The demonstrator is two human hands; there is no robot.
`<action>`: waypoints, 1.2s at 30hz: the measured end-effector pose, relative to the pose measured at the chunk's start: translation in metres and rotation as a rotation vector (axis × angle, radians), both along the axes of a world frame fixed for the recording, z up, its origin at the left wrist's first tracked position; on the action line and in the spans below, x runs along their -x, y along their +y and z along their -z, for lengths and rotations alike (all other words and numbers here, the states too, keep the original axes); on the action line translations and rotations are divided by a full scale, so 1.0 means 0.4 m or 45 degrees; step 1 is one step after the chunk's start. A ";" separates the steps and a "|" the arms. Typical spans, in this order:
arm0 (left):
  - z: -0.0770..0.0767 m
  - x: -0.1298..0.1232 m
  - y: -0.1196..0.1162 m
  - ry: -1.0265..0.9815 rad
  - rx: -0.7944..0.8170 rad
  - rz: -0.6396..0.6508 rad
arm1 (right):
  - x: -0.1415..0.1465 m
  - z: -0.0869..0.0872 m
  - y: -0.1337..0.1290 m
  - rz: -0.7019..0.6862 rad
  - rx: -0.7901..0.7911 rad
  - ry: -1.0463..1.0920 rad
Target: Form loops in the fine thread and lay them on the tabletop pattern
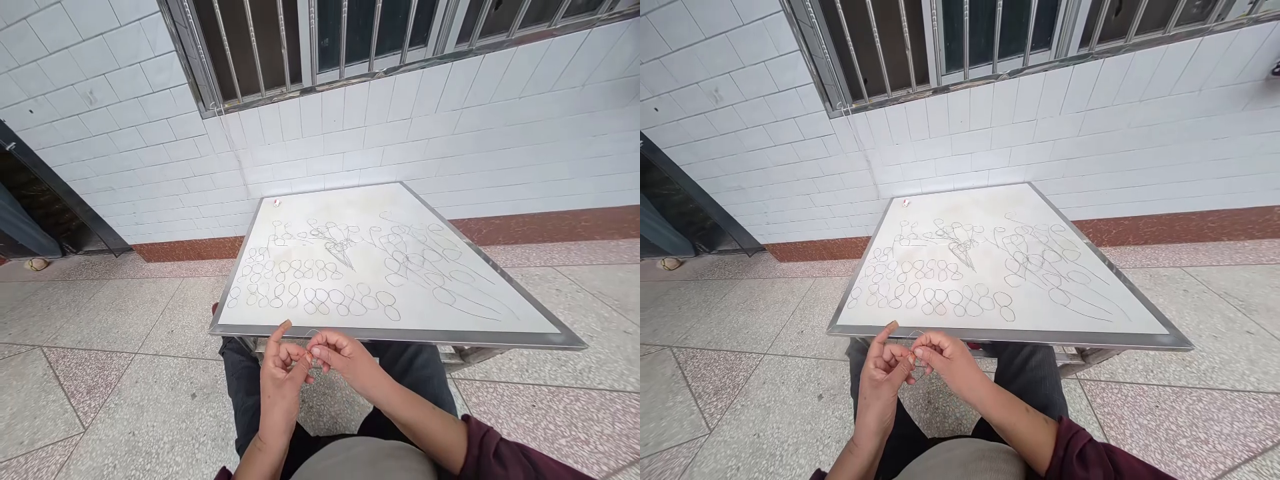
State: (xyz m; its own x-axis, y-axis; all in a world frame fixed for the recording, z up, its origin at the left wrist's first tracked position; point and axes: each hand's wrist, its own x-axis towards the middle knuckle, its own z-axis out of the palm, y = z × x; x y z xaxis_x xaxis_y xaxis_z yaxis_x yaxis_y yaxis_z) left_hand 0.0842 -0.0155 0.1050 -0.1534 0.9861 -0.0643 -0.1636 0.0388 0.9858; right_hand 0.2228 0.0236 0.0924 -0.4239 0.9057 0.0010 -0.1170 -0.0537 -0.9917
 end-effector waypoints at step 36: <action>0.034 0.003 0.018 0.072 0.024 0.057 | -0.029 0.058 0.034 -0.070 0.068 -0.010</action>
